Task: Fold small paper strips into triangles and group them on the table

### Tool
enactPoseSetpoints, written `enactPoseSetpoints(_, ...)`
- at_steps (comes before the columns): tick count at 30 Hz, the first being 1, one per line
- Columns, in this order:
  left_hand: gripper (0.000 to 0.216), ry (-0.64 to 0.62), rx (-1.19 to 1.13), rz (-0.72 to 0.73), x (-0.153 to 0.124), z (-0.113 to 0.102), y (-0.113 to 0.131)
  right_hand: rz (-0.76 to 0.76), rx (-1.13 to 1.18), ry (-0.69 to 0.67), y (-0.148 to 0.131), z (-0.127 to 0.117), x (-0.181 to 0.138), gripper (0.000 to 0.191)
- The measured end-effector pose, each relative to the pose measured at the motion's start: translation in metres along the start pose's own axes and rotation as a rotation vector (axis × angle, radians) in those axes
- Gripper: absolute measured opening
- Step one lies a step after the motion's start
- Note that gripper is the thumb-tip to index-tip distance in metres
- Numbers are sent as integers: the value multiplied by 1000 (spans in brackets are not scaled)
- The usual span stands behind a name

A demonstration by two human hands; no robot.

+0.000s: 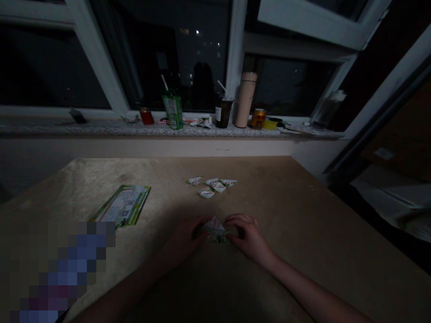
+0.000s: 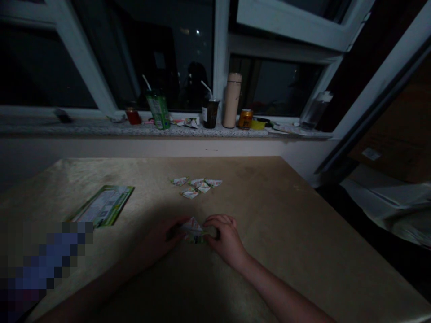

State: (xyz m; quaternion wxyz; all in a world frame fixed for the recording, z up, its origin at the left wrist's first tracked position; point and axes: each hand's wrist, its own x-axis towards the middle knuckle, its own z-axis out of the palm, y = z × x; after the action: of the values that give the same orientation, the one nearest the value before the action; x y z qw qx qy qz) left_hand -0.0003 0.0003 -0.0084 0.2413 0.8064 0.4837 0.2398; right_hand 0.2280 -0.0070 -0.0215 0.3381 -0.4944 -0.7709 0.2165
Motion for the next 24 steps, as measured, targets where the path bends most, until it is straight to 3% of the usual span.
enactPoseSetpoints(4, 36, 18, -128, -29, -3, 0, 0, -17, -3, -9, -1, -1, 0, 7)
enactPoseSetpoints(8, 29, 62, -57, 3, -5, -4, 2, -70, -36, 27, -4, -6, 0, 6)
enactPoseSetpoints(14, 30, -33, 157, 313, 0, -4, -3, -258, -120, 120, 3, -19, 4, 9)
enactPoseSetpoints(24, 39, -179, 303, 362, -3, -2, 7, -339, -74, -84, 15, -22, 9, 10)
